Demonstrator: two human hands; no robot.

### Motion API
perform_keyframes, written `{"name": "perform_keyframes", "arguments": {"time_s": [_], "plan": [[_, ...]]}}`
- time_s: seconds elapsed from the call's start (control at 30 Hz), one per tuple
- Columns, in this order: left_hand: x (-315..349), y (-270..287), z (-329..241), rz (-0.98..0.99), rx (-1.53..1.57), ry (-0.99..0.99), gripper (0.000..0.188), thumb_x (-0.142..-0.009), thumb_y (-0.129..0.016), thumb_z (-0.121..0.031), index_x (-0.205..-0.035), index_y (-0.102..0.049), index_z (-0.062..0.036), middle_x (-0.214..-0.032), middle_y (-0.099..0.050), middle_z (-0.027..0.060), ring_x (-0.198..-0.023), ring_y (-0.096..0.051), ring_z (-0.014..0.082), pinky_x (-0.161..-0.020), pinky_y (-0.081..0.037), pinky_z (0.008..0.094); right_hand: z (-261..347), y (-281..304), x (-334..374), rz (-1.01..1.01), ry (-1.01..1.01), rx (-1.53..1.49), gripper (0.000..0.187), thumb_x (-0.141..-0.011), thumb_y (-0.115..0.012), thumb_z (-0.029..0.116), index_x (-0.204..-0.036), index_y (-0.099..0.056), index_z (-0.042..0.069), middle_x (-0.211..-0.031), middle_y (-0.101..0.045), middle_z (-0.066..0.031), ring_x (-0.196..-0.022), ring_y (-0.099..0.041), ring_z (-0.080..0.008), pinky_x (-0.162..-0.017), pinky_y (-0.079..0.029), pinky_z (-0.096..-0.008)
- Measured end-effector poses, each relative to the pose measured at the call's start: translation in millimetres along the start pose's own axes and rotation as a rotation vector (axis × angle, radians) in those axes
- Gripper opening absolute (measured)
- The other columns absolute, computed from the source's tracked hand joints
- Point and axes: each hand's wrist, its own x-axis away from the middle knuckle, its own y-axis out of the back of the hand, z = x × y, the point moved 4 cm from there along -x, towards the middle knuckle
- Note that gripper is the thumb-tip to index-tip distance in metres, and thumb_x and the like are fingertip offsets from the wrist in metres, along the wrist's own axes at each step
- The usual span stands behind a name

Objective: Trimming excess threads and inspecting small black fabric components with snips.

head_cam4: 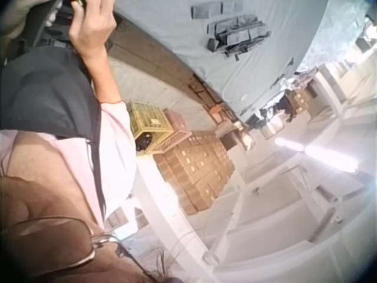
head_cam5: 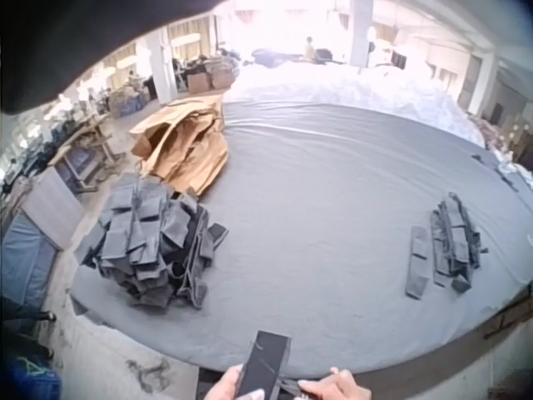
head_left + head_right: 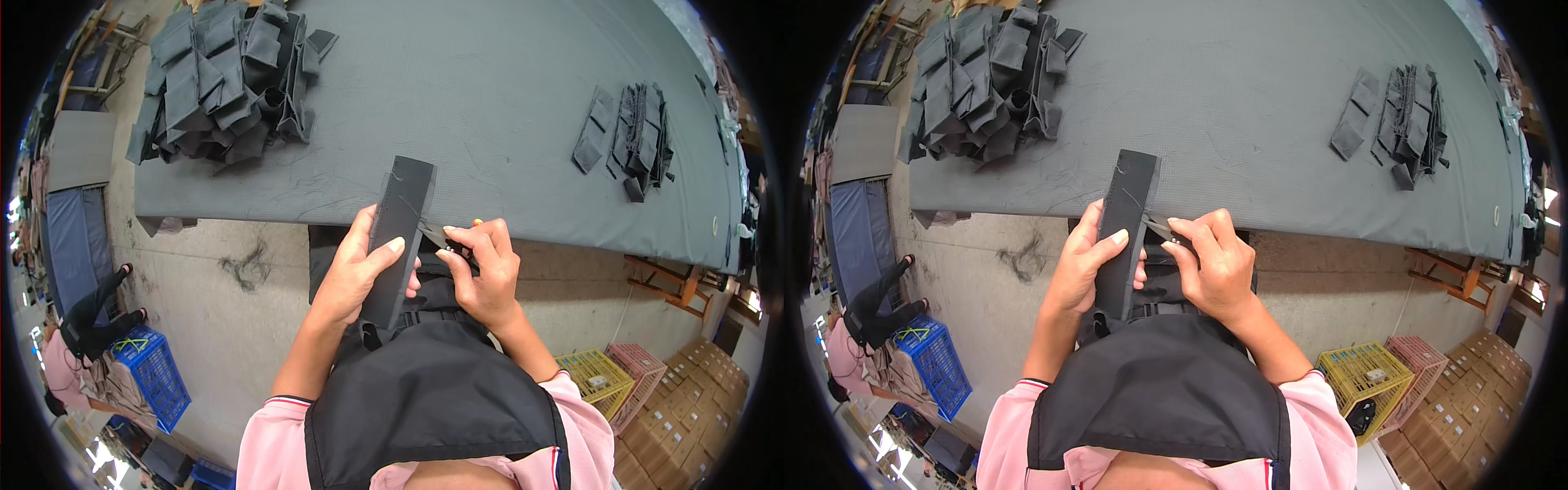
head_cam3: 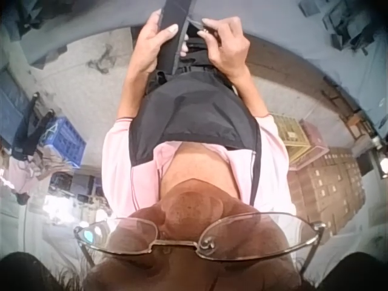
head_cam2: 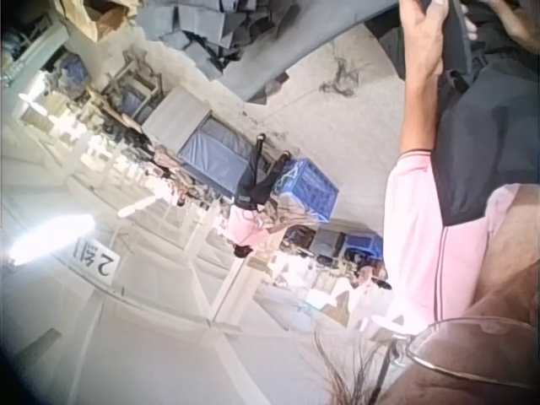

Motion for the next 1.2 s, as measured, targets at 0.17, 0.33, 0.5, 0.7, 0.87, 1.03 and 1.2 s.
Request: {"name": "perform_keyframes", "arguments": {"time_s": [0.17,0.33,0.5,0.7,0.87,1.03,1.2], "plan": [[0.4,2.8,-0.2,-0.018,0.007,-0.014,0.051,-0.090,-0.054,-0.013,-0.134,-0.028,-0.0043,-0.085,-0.059,0.0129,-0.062,-0.061,0.0171,-0.056,-0.054,0.0298,1.9,-1.7,1.1,-0.012,-0.027,-0.016,0.029,-0.067,-0.075,0.003,-0.093,-0.064,0.003,-0.075,-0.052,-0.0066,-0.056,-0.054,-0.0173,-0.046,-0.042,-0.0278],[1.5,4.8,2.5,-0.006,0.025,0.009,0.050,-0.089,-0.054,-0.013,-0.132,-0.030,-0.0037,-0.082,-0.060,0.0131,-0.059,-0.060,0.0171,-0.054,-0.053,0.0292,1.9,-1.1,-0.1,-0.016,0.017,0.045,0.028,-0.067,-0.075,0.004,-0.093,-0.064,0.002,-0.071,-0.051,-0.0063,-0.056,-0.054,-0.0183,-0.046,-0.042,-0.0284],[1.1,7.1,3.8,0.015,0.015,0.007,0.048,-0.089,-0.054,-0.012,-0.131,-0.031,-0.0028,-0.084,-0.060,0.0138,-0.060,-0.061,0.0177,-0.055,-0.054,0.0299,-4.1,0.9,1.2,-0.020,-0.087,-0.058,0.024,-0.070,-0.073,0.001,-0.092,-0.063,0.001,-0.074,-0.049,-0.0059,-0.059,-0.052,-0.0152,-0.049,-0.042,-0.0262],[-0.3,-8.1,5.3,0.216,-0.077,-0.028,0.047,-0.087,-0.056,-0.007,-0.127,-0.033,-0.0012,-0.107,-0.057,0.0198,-0.086,-0.066,0.0245,-0.072,-0.055,0.0349,-34.3,-21.4,-28.7,0.140,-0.686,-1.093,0.024,-0.080,-0.069,0.007,-0.099,-0.057,-0.002,-0.089,-0.055,-0.0033,-0.072,-0.052,-0.0082,-0.058,-0.045,-0.0221],[-7.1,-12.0,4.5,0.593,0.358,-0.020,0.051,-0.087,-0.063,-0.020,-0.125,-0.034,-0.0035,-0.118,-0.052,0.0232,-0.107,-0.059,0.0347,-0.090,-0.050,0.0409,-22.7,-26.7,-24.0,0.322,-0.785,-1.382,0.012,-0.077,-0.067,0.005,-0.085,-0.057,0.003,-0.075,-0.048,0.0012,-0.063,-0.045,-0.0050,-0.054,-0.036,-0.0202],[-16.4,-7.0,14.5,0.361,0.301,-0.116,0.059,-0.096,-0.047,-0.030,-0.142,-0.020,-0.0050,-0.115,-0.054,0.0236,-0.085,-0.063,0.0268,-0.071,-0.050,0.0311,-25.3,-10.9,-20.8,0.093,-0.647,-0.681,0.015,-0.083,-0.066,0.006,-0.097,-0.062,0.000,-0.085,-0.063,-0.0031,-0.070,-0.057,-0.0067,-0.061,-0.047,-0.0214],[-16.8,-5.8,13.2,0.339,0.279,-0.061,0.055,-0.097,-0.045,-0.029,-0.140,-0.026,-0.0010,-0.116,-0.055,0.0239,-0.084,-0.063,0.0241,-0.071,-0.050,0.0290,-16.2,0.7,-37.8,0.140,-0.466,-0.605,0.023,-0.081,-0.065,0.000,-0.104,-0.064,0.001,-0.084,-0.063,-0.0024,-0.066,-0.056,-0.0076,-0.057,-0.046,-0.0222]]}}
